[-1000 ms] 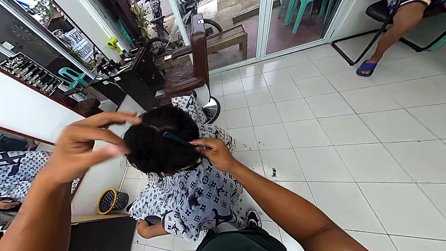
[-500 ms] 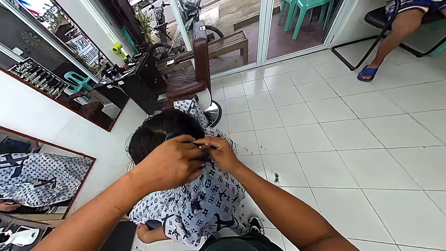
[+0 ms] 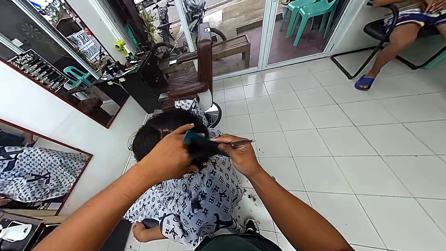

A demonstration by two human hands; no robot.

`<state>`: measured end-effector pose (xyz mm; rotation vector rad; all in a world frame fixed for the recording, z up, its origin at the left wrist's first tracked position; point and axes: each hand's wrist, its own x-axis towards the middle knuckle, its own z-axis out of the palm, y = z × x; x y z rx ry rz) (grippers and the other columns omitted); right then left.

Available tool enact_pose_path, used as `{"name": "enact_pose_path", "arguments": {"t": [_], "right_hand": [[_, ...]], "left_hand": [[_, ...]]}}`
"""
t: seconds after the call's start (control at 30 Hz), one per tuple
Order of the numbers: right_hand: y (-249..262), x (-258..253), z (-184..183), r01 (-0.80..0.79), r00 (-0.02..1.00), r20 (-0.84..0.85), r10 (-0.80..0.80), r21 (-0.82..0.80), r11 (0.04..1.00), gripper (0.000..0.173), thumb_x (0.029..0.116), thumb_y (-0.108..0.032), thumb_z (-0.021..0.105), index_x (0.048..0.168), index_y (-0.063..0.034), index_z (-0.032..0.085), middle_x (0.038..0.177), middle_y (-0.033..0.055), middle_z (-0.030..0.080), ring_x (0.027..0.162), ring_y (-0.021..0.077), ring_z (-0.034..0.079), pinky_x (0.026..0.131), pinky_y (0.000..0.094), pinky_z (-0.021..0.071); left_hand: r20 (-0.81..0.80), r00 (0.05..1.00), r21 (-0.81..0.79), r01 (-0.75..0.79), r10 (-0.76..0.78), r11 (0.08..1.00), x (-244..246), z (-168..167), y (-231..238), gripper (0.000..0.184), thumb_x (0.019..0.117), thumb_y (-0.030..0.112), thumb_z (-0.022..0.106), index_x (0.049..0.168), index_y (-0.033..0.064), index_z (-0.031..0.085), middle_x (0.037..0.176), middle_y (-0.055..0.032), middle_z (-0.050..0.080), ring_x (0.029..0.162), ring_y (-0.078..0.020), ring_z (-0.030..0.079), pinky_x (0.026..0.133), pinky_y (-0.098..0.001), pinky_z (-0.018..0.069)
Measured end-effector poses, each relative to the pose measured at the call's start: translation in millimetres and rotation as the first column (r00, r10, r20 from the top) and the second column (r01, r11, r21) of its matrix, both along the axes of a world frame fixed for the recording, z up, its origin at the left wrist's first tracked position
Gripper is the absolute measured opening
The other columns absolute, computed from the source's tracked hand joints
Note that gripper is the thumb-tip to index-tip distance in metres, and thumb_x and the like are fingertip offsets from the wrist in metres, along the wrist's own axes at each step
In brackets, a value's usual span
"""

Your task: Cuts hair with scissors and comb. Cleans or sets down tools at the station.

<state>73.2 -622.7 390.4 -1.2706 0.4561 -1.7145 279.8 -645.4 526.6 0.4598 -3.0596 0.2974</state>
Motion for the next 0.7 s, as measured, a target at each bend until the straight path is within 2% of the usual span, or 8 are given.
{"name": "enact_pose_path", "arguments": {"t": [0.07, 0.17, 0.27, 0.4, 0.47, 0.57, 0.63, 0.7], "right_hand": [[-2.1, 1.0, -3.1, 0.091, 0.988, 0.115, -0.099, 0.073, 0.993, 0.015, 0.0976, -0.011, 0.067, 0.106, -0.013, 0.079, 0.098, -0.0054, 0.076, 0.081, 0.0014, 0.069, 0.073, 0.0205, 0.0589], [-8.4, 5.5, -1.3, 0.26, 0.944, -0.219, -0.248, 0.028, 0.965, 0.02, 0.0977, -0.003, 0.06, 0.111, -0.0008, 0.075, 0.097, 0.0023, 0.074, 0.082, 0.0023, 0.068, 0.075, 0.0209, 0.058], [-7.8, 14.1, 8.6, 0.067, 0.942, -0.332, -0.05, 0.039, 0.997, 0.019, 0.0963, -0.001, 0.059, 0.104, 0.0015, 0.076, 0.093, 0.0002, 0.073, 0.079, -0.002, 0.065, 0.074, 0.0171, 0.0557], [-7.5, 4.3, 28.7, -0.192, 0.968, -0.115, 0.224, 0.235, 0.953, 0.012, 0.0965, -0.003, 0.061, 0.097, -0.004, 0.074, 0.076, -0.0074, 0.07, 0.06, -0.0029, 0.06, 0.057, 0.0152, 0.0516], [-6.8, -2.5, 35.5, -0.24, 0.964, -0.043, 0.261, 0.272, 0.932, 0.015, 0.0969, -0.002, 0.06, 0.098, -0.004, 0.075, 0.073, -0.0059, 0.07, 0.057, -0.0021, 0.059, 0.055, 0.0142, 0.0502], [-5.8, -7.2, 44.1, -0.223, 0.971, -0.006, 0.237, 0.315, 0.922, 0.015, 0.0976, 0.001, 0.059, 0.099, -0.0012, 0.074, 0.07, -0.0022, 0.068, 0.055, -0.0006, 0.058, 0.054, 0.014, 0.0491], [-4.7, -8.0, 47.3, -0.198, 0.977, -0.007, 0.213, 0.337, 0.921, 0.015, 0.0981, 0.001, 0.058, 0.1, -0.0009, 0.073, 0.07, -0.0014, 0.067, 0.055, 0.0003, 0.057, 0.053, 0.0144, 0.0487], [-4.7, -7.3, 49.3, -0.177, 0.982, 0.004, 0.187, 0.344, 0.922, 0.014, 0.0982, 0.001, 0.058, 0.099, -0.0011, 0.072, 0.069, -0.0009, 0.067, 0.055, 0.0012, 0.058, 0.053, 0.015, 0.0491]], "left_hand": [[0.059, 0.991, -0.034, 0.122, -0.12, 0.992, -6.0, 1.4, 4.7, 0.028, 0.0946, 0.031, 0.065, 0.094, 0.005, 0.074, 0.117, -0.0092, 0.075, 0.118, -0.0258, 0.068, 0.112, -0.0454, 0.0457], [0.12, 0.969, -0.049, 0.221, -0.214, 0.974, -12.5, 9.6, 13.1, 0.024, 0.1013, 0.016, 0.053, 0.092, 0.0042, 0.072, 0.118, -0.0073, 0.075, 0.115, -0.0243, 0.07, 0.104, -0.04, 0.051], [0.021, 0.981, 0.009, 0.193, -0.193, 0.981, -20.7, 26.1, 1.5, 0.027, 0.0991, 0.02, 0.057, 0.082, 0.0117, 0.077, 0.106, -0.0021, 0.077, 0.104, -0.0186, 0.071, 0.092, -0.0407, 0.0515], [-0.216, 0.96, 0.426, -0.07, 0.176, 0.902, -17.8, 54.2, -27.7, 0.019, 0.096, 0.022, 0.066, 0.095, 0.0115, 0.081, 0.107, 0.0024, 0.077, 0.107, -0.0094, 0.07, 0.099, -0.0356, 0.0549], [-0.418, 0.817, 0.623, -0.062, 0.399, 0.78, -5.9, 60.7, -32.6, 0.024, 0.1023, 0.017, 0.056, 0.109, 0.0052, 0.076, 0.112, -0.0007, 0.076, 0.107, -0.0085, 0.07, 0.1, -0.0322, 0.0554], [-0.595, 0.623, 0.672, 0.04, 0.508, 0.739, 24.8, 60.7, -36.1, 0.03, 0.102, 0.038, 0.057, 0.091, 0.0181, 0.076, 0.114, 0.0031, 0.076, 0.114, -0.0138, 0.068, 0.101, -0.0358, 0.0539], [-0.479, 0.781, 0.633, -0.01, 0.402, 0.774, 36.5, 57.6, -30.5, 0.028, 0.0841, 0.046, 0.076, 0.069, 0.0231, 0.073, 0.125, 0.0019, 0.072, 0.136, -0.0202, 0.055, 0.117, -0.0411, 0.0426], [-0.253, 0.92, 0.535, -0.124, 0.298, 0.836, 26.6, 46.7, -24.1, 0.029, 0.0753, 0.054, 0.081, 0.078, 0.0257, 0.081, 0.13, -0.0006, 0.07, 0.143, -0.0233, 0.047, 0.124, -0.0482, 0.0296]]}}
